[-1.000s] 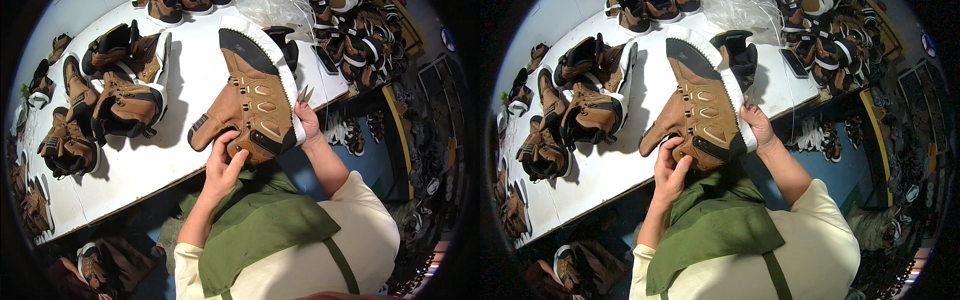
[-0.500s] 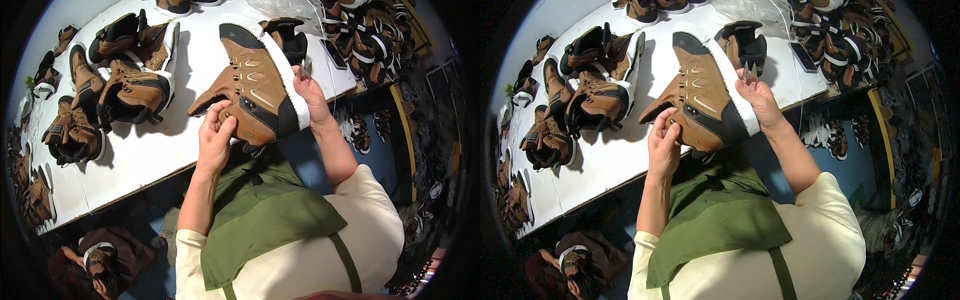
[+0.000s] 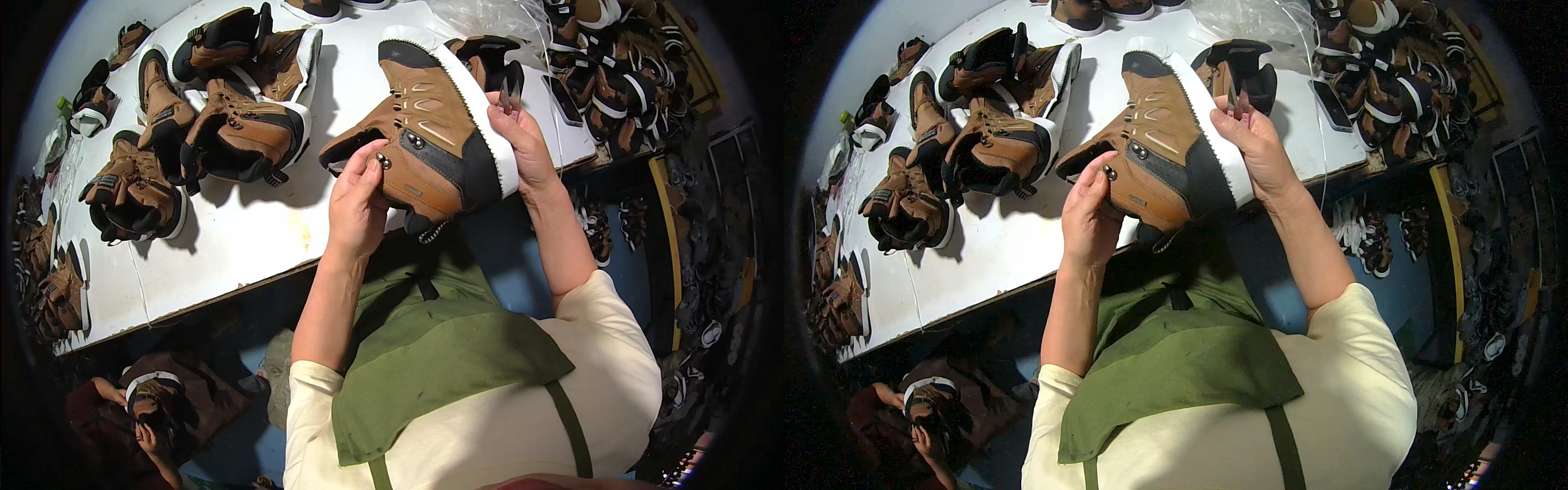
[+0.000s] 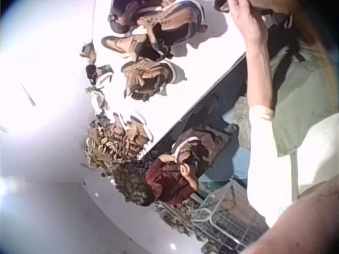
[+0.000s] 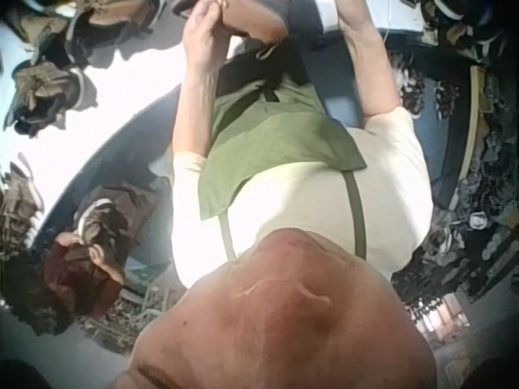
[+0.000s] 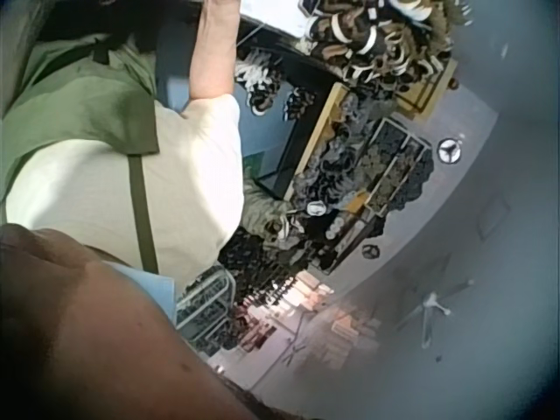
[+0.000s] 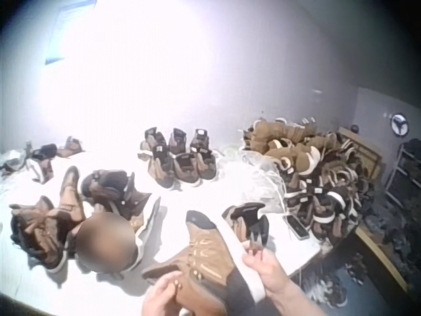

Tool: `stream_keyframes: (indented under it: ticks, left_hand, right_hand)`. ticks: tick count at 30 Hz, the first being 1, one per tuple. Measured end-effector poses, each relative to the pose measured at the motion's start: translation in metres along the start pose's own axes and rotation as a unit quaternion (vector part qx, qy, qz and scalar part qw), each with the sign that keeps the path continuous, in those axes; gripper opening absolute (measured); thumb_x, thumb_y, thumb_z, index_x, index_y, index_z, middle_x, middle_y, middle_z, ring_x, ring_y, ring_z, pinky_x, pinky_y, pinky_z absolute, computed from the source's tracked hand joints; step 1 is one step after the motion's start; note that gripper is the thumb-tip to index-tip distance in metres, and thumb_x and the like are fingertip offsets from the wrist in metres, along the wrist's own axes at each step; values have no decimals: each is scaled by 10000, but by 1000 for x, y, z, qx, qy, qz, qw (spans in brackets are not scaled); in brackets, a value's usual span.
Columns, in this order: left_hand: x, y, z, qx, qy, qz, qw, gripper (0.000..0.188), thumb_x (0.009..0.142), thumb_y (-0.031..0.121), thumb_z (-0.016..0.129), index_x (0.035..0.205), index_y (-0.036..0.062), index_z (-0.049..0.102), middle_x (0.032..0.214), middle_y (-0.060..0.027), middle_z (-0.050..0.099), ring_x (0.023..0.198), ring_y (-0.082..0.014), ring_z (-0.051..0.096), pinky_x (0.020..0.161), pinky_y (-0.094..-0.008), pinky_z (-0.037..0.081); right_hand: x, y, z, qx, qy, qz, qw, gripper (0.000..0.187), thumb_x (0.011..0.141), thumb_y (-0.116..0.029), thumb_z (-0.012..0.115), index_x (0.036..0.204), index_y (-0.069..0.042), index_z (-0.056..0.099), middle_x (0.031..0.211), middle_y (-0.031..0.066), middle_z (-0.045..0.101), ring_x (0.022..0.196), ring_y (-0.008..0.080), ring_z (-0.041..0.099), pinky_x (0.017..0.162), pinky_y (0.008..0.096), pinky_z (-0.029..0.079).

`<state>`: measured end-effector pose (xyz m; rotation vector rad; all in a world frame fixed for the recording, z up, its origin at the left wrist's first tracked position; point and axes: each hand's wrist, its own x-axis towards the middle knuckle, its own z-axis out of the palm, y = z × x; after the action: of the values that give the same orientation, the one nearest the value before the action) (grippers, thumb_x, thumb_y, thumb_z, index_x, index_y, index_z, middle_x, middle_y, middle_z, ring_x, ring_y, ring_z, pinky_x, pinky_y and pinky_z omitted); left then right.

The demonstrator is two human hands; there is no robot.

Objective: The person handles a brown and black high-top sneaker, repeatedly adjusting the laces, tongue, and heel counter. They rotate the shoe to inspect the sole and upper, then place it on a white table among many similar shoes. A second worker is visible across the table performing similar actions.

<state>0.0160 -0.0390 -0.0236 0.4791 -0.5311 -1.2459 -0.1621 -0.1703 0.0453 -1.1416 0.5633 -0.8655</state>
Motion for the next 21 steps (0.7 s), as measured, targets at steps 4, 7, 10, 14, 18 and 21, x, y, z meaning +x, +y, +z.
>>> stream_keyframes:
  ticks: [4, 7, 10, 14, 18, 21]
  left_hand:
    - [9, 0, -5, -31, 11, 4, 999, 375, 978, 218, 467, 1272, -14, 454, 1165, -122, 602, 1042, -219, 614, 884, -361, 502]
    - [15, 3, -10, -42, 0, 8, 999, 373, 986, 216, 448, 1272, -22, 459, 1196, -124, 586, 1088, -229, 588, 921, -379, 482]
    - [18, 4, -8, -58, -12, 8, 998, 370, 993, 208, 426, 1276, -30, 454, 1216, -132, 571, 1105, -235, 576, 949, -386, 466]
    - [19, 2, -3, -69, -8, 12, 998, 369, 1000, 204, 406, 1283, -30, 449, 1225, -138, 563, 1117, -241, 567, 954, -394, 466]
    - [19, -1, -3, -72, -18, 14, 997, 371, 1008, 212, 387, 1286, -26, 448, 1218, -136, 567, 1106, -234, 575, 941, -386, 477]
    - [18, -1, 0, -67, -16, 20, 997, 375, 1011, 219, 382, 1287, -25, 448, 1204, -133, 577, 1089, -225, 586, 932, -377, 483]
  right_hand:
    - [-3, -4, -1, -57, -25, -17, 998, 206, 920, -258, 623, 987, -66, 589, 880, -46, 561, 770, 31, 504, 710, 175, 411]
    - [-12, -6, 5, -120, -5, -28, 992, 218, 913, -281, 636, 955, -71, 594, 806, -91, 490, 703, -8, 405, 632, 153, 331]
    - [-14, -7, 4, -160, -21, -36, 986, 146, 909, -205, 630, 926, -62, 600, 766, -99, 478, 668, -13, 380, 599, 152, 303]
    - [-15, -9, 10, -143, -7, -55, 988, 115, 916, -172, 616, 905, -58, 605, 772, -96, 488, 682, -10, 386, 611, 157, 304]
    - [-15, -3, 2, -122, 3, -70, 990, 115, 923, -165, 603, 883, -57, 610, 767, -94, 488, 692, -6, 387, 628, 166, 308]
    - [-16, 0, -2, -109, 11, -74, 991, 131, 925, -172, 600, 863, -58, 610, 758, -91, 482, 692, -1, 385, 633, 171, 305]
